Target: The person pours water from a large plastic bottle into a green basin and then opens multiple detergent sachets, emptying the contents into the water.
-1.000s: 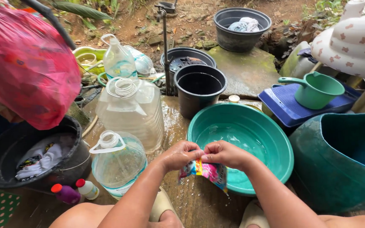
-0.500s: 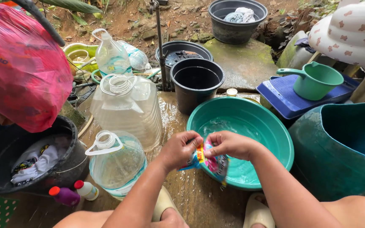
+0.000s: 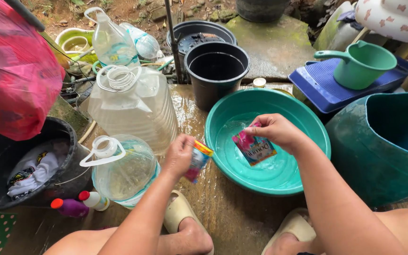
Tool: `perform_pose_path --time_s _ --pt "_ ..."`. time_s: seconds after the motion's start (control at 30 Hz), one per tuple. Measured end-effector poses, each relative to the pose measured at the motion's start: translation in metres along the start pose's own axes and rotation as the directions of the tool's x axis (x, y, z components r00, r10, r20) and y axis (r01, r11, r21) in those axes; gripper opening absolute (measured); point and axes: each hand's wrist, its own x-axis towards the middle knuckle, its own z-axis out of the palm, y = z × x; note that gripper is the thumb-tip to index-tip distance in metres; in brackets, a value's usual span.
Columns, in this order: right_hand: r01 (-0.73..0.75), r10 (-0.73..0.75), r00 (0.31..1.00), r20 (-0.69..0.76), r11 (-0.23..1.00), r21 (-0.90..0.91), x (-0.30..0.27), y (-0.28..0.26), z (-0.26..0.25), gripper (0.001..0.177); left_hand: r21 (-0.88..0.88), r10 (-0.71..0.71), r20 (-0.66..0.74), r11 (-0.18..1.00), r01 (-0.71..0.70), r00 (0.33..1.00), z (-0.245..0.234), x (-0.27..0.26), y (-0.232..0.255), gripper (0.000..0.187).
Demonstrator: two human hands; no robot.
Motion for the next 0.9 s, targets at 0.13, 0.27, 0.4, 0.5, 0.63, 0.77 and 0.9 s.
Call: perform_pose_path --time_s 0.13,0.27,0.4,0.5,0.63,0.77,0.9 --pt "-0.014 0.014 1.000 0.008 0.996 -0.088 0.011 0.035 0.000 0.026 0.006 -0.465 0.564 0.829 0.560 0.682 0.053 -0.031 -0.052 0.024" --pt "-0.105 0.123 0.986 0.111 0.983 -0.149 0.016 0.063 0.002 0.030 0.248 -0.507 0.722 0.825 0.507 0.471 0.091 -0.054 -0.067 0.021" --pt "-0.014 0.017 1.000 0.021 0.991 -0.134 0.008 0.077 0.001 0.028 0.452 -0.580 0.731 0.806 0.382 0.358 0.126 -0.064 -0.067 0.018" --pt "-0.016 0.011 0.999 -0.040 0.992 -0.125 -0.007 0.080 -0.008 0.026 0.453 -0.504 0.694 0.861 0.233 0.515 0.144 -0.069 -0.059 0.017" --pt "-0.062 0.033 0.990 -0.137 0.975 -0.211 -0.019 0.081 -0.018 0.025 0.588 -0.278 0.666 0.766 -0.258 0.693 0.138 -0.075 -0.036 0.020" --pt "-0.028 0.016 0.997 -0.076 0.986 -0.165 -0.017 0.093 -0.026 0.023 0.653 -0.260 0.714 0.584 -0.482 0.650 0.142 -0.071 0.001 0.013" --pt "-0.053 0.047 0.997 -0.063 0.994 -0.091 -0.014 0.101 -0.032 0.023 0.628 -0.274 0.725 0.638 -0.444 0.632 0.154 -0.017 0.043 0.020"
